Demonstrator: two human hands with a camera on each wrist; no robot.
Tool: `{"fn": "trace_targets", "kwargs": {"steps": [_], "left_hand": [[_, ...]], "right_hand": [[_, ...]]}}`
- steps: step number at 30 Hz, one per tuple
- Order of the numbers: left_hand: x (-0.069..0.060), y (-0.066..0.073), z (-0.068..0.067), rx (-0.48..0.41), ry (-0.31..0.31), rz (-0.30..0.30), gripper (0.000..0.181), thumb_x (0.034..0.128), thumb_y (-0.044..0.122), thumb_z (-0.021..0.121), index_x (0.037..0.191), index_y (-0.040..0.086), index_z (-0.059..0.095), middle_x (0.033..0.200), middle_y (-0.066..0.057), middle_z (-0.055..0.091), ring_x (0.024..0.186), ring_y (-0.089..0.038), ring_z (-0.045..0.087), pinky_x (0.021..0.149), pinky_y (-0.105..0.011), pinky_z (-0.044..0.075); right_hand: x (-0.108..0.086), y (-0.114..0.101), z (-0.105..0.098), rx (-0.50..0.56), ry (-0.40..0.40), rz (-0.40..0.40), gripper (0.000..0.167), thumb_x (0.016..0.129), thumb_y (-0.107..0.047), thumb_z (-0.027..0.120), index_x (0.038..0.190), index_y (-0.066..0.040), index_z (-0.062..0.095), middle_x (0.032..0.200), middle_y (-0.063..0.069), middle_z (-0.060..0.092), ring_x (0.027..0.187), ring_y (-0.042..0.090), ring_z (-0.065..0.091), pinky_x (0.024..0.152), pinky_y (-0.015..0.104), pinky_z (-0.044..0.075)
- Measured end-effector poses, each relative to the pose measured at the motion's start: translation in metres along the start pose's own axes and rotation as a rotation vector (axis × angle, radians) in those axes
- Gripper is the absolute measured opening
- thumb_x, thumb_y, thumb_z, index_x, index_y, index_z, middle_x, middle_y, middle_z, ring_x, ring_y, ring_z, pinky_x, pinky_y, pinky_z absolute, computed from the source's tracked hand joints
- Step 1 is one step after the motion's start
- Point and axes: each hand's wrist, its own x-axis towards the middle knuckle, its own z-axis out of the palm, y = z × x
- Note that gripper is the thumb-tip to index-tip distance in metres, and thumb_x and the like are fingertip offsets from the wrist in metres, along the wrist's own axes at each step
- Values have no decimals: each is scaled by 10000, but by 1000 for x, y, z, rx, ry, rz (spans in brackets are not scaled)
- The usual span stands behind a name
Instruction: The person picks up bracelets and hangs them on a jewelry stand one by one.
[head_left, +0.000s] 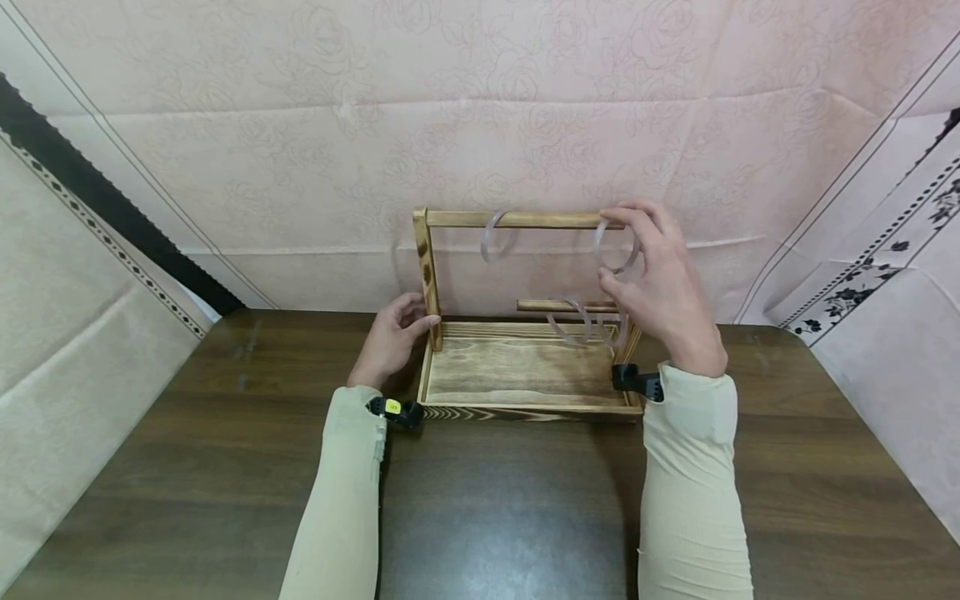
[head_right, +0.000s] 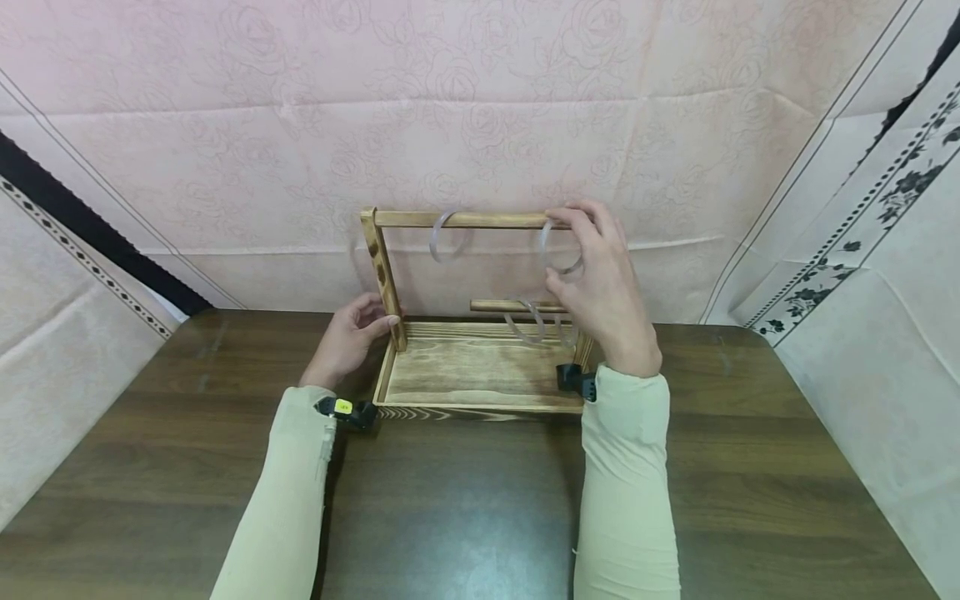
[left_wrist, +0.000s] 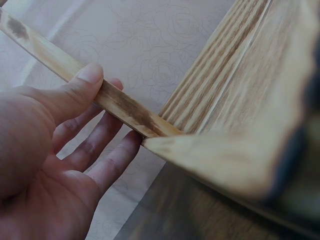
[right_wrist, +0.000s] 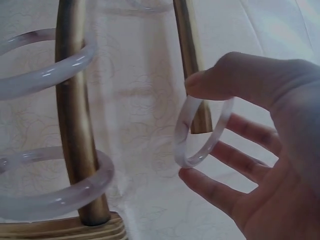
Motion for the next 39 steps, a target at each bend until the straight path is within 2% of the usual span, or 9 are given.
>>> {"fn": "trace_targets", "kwargs": {"steps": [5, 8, 13, 16, 22, 39], "left_hand": [[-1, 0, 0, 9, 4, -4, 342, 1002, 177, 660, 1312, 47, 600, 1267, -162, 698, 1173, -298, 641, 945, -378, 498], [-1, 0, -1, 3, 4, -2, 331, 1000, 170, 661, 1303, 48, 603, 1263, -158, 702, 1170, -295, 643, 947, -384, 500], [-1, 1, 0, 1, 4, 9, 337, 998, 174, 665, 1304, 47, 601, 1261, -165, 701, 1170, -302, 644, 952, -388, 502], [-1, 1, 0, 9, 5, 12, 338, 1000, 175, 663, 1304, 43, 600, 1261, -171, 700, 1167, -303, 646, 943, -365, 503], [-1, 1, 0, 13, 1, 19, 324, 1005, 173, 653, 1297, 41, 607, 1266, -169, 706, 1157, -291, 652, 901, -290, 500], [-1, 0, 0, -1, -1, 18, 315, 1003, 166, 656, 1294, 54, 612, 1260, -152, 711, 1149, -278, 654, 903, -307, 500]], "right_hand": [[3, 4, 6, 0, 48, -16, 658, 806, 76, 729, 1412, -127, 577, 1503, 95, 470, 974, 201, 485, 944, 440, 419], [5, 5, 10, 14, 66, -27, 665, 797, 99, 733, 1408, -114, 578, 1500, 110, 471, 1011, 244, 510, 967, 450, 430], [8, 7, 16, 27, 88, -45, 669, 793, 111, 753, 1400, -112, 582, 1498, 115, 472, 1282, 304, 486, 1119, 481, 405], [10, 7, 19, 19, 108, -68, 653, 799, 110, 758, 1392, -104, 587, 1488, 131, 473, 1372, 304, 451, 1151, 483, 393], [11, 7, 25, 5, 142, -90, 643, 797, 111, 771, 1380, -92, 592, 1488, 148, 470, 1398, 313, 430, 1164, 475, 378], [14, 11, 41, 18, 157, -116, 626, 811, 93, 769, 1381, -100, 595, 1495, 140, 460, 1390, 282, 436, 1155, 441, 397]]}}
